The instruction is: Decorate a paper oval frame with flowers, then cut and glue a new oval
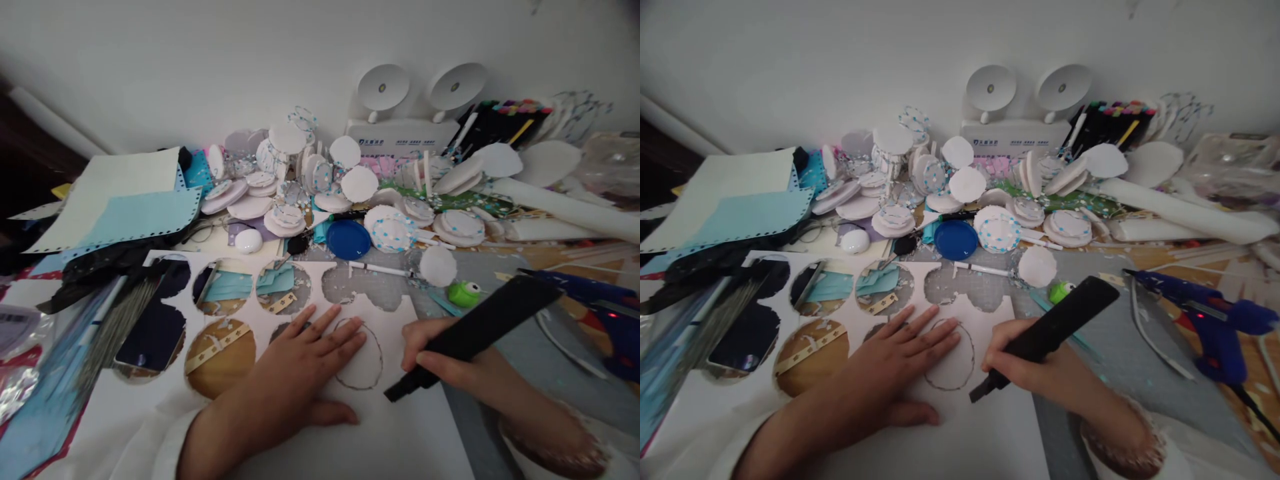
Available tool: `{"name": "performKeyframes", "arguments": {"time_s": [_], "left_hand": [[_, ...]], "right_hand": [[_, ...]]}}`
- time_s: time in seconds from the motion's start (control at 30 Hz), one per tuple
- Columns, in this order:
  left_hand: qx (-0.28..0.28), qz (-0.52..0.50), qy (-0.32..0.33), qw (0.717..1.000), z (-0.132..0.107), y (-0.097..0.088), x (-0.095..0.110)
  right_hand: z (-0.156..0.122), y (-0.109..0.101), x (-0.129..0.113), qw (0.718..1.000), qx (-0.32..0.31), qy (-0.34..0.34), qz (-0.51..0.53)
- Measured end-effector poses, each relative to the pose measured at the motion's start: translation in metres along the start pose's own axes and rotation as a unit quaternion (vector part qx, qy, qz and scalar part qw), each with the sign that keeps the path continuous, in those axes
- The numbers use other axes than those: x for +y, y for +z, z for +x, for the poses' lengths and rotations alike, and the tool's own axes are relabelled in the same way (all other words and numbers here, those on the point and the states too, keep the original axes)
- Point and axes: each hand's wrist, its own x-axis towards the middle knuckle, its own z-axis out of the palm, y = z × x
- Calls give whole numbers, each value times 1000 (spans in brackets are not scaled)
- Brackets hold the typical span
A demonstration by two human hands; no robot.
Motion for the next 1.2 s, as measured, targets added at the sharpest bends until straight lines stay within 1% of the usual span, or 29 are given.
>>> {"name": "performKeyframes", "arguments": {"time_s": [0.1, 0.27, 0.43, 0.57, 0.63, 0.73, 0.8, 0.83, 0.9, 1.0, 1.1, 1.2], "left_hand": [[-2, -8, -6, 1000, 1, -1, 1], [2, -13, -3, 1000, 1, 1, -1], [-14, -28, 2, 999, 3, 3, -4], [-17, -28, 1, 999, 2, 3, -4], [-7, -34, 3, 999, 0, 4, -4], [34, -54, 14, 998, -3, 8, -4], [51, -64, 21, 996, -4, 11, -4], [50, -64, 22, 996, -4, 12, -4], [35, -59, 21, 997, -2, 13, -4], [12, -52, 15, 998, 0, 12, -3], [10, -48, 15, 999, 1, 12, -3], [13, -43, 14, 999, 1, 15, -3]], "right_hand": [[0, 1, -2, 1000, 16, 10, -11], [1, 4, -2, 999, -10, 33, -34], [1, 9, -1, 996, -21, 51, -65], [-1, 11, 1, 994, -39, 39, -93], [-2, 11, 3, 994, -49, 31, -91], [-4, 11, 5, 995, -57, 33, -78], [-6, 12, 6, 995, -45, 38, -74], [-6, 13, 7, 996, -36, 39, -74], [-8, 14, 10, 996, -20, 36, -75], [-8, 13, 16, 997, -20, 22, -66], [-6, 12, 21, 998, -8, 5, -55], [-4, 12, 22, 998, 28, -18, -58]]}}
